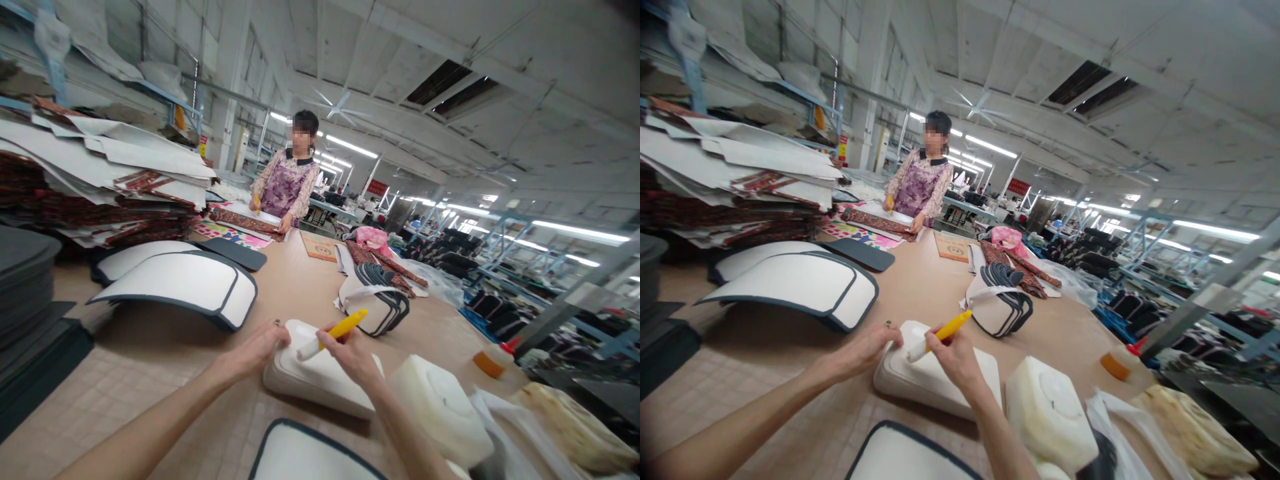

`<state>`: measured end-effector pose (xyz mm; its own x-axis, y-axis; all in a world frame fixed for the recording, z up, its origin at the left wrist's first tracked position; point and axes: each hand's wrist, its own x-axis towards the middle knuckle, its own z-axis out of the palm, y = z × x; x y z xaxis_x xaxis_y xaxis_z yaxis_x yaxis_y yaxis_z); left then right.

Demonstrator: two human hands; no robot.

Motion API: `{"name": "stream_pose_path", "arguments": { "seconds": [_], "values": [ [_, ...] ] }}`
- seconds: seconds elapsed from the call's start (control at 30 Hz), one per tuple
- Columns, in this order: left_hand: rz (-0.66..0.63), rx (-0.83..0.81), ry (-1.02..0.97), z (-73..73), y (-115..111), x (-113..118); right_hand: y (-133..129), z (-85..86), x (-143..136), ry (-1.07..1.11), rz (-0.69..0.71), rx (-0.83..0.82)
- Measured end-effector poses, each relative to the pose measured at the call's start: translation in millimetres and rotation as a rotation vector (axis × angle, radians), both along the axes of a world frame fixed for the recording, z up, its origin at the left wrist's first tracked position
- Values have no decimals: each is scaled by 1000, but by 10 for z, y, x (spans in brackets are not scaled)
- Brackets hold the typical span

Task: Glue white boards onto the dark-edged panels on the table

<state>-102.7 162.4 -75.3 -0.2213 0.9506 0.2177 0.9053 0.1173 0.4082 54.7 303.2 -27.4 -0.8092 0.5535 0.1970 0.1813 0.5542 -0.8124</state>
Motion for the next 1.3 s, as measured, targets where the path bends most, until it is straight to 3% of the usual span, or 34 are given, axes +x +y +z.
{"name": "stream_pose_path", "arguments": {
  "seconds": [0.13,0.37,0.47,0.57,0.77,0.9,1.03,1.13,1.2,1.3],
  "values": [
    [-18,-14,19,31,-6,21,-44,-94,-10,-30,59,-36],
    [-41,-45,37,117,111,114,508,-37,935,-164,-205,84],
    [-75,-50,51,199,117,158,610,36,1180,-176,-299,154],
    [-140,-79,63,294,75,188,647,34,1107,-135,-359,177],
    [-225,-171,143,384,73,165,823,-115,620,-18,-286,114],
    [-275,-195,229,334,122,178,904,-76,718,19,-341,129],
    [-301,-236,308,288,141,228,680,71,932,44,-281,47],
    [-314,-256,302,364,111,249,347,203,1075,65,-204,-60],
    [-312,-240,274,451,20,298,111,265,1208,129,-227,-130],
    [-352,-148,182,542,-286,518,-226,242,1414,164,-376,-242]
  ]
}}
